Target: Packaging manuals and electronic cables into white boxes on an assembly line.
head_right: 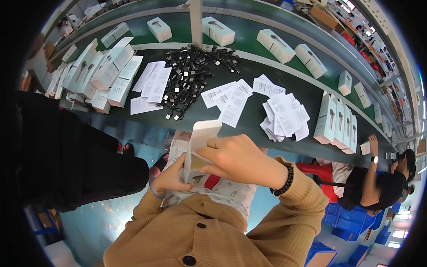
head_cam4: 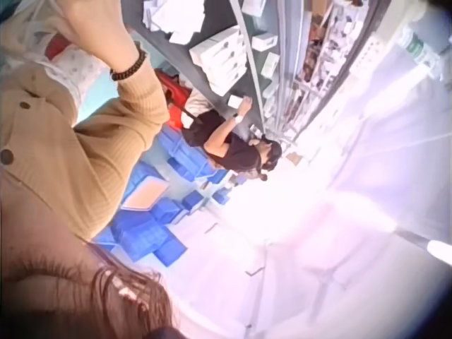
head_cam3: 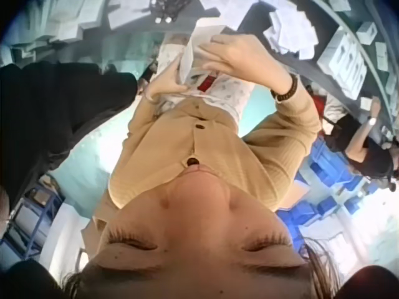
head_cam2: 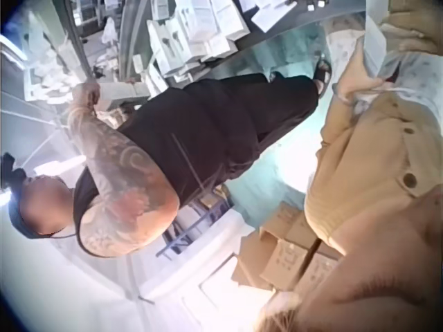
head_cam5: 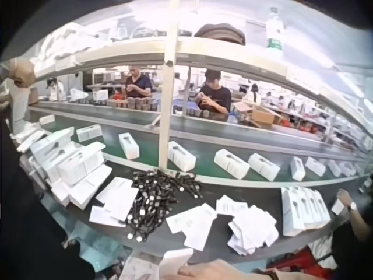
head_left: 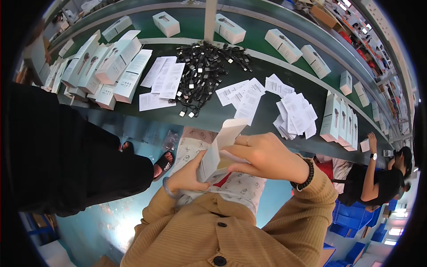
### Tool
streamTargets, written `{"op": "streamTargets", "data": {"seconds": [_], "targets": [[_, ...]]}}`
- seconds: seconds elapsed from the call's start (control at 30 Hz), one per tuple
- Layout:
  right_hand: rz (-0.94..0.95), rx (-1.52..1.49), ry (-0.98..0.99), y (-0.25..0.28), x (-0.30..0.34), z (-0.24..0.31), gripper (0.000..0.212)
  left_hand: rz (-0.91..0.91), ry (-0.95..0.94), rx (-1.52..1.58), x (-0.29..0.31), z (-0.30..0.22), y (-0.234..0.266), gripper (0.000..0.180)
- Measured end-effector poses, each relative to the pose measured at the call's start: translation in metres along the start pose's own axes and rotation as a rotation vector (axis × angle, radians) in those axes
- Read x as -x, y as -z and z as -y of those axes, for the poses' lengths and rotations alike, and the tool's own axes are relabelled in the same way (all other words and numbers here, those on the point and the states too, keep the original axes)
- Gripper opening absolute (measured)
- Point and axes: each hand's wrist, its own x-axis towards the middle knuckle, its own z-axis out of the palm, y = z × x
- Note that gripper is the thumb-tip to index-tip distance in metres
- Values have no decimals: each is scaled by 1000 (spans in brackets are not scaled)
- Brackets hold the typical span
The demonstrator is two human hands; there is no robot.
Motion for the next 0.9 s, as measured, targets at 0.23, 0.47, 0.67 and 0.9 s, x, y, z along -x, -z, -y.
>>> {"op": "streamTargets", "data": {"seconds": [0.23,0.47,0.67,0.9], "targets": [[-153,-298,-13,-8,-56,-34,23,-58,55,264,15,30,17,96],[-159,103,-514,-43,-124,-114,32,6,-12,469,13,49,13,97],[-164,154,-626,-48,-132,-131,20,-188,-66,423,4,30,5,80],[-354,-195,-309,36,-54,-39,9,-299,-34,94,-3,28,10,78]]}}
